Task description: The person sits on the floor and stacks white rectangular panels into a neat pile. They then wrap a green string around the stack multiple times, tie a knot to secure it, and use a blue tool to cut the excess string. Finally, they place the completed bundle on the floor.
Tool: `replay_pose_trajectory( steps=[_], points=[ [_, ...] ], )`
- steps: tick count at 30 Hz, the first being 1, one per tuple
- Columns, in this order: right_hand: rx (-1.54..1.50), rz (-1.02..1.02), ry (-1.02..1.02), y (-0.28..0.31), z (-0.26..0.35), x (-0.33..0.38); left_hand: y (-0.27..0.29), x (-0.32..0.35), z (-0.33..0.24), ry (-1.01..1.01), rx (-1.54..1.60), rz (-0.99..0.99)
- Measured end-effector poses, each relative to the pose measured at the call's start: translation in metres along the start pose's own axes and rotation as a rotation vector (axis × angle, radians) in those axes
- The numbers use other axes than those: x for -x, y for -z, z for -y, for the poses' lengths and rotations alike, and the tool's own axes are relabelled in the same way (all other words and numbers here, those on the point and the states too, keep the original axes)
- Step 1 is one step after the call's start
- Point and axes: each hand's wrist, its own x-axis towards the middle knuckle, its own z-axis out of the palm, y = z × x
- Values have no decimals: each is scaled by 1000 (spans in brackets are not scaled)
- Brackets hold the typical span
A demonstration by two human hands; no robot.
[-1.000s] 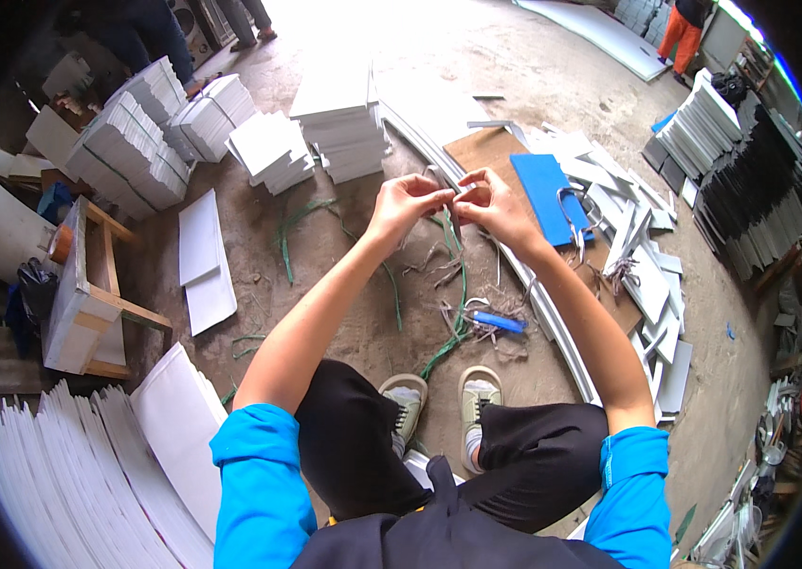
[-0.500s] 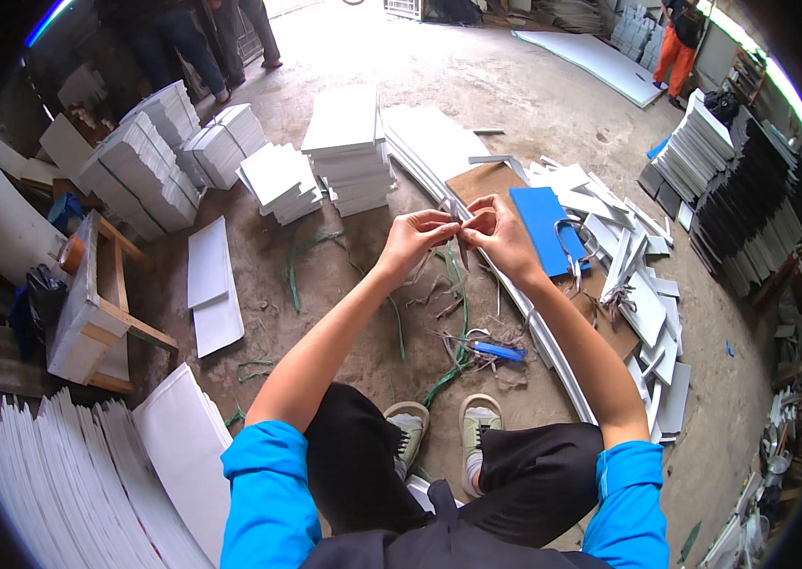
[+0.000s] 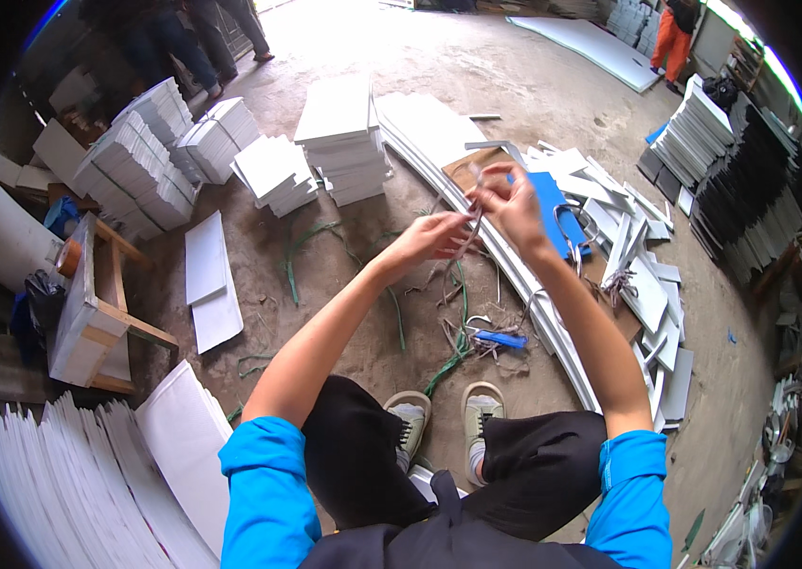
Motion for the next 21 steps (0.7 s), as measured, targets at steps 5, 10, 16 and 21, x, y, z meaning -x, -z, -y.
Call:
replay_pose_trajectory(
  steps=[5,10,16,21],
  points=[
    [-152,-390,15,53,15,-24,0,7,-3,120,-246,271],
    [-368,-673,-18,132,-20,-34,9,3,0,50,-49,76],
    [-39,9,-530,62,-46,1,9,1,-7,-55,304,-191],
    [-57,330,-311,0,-18,11,18,-3,-4,-105,335,-256]
  ],
)
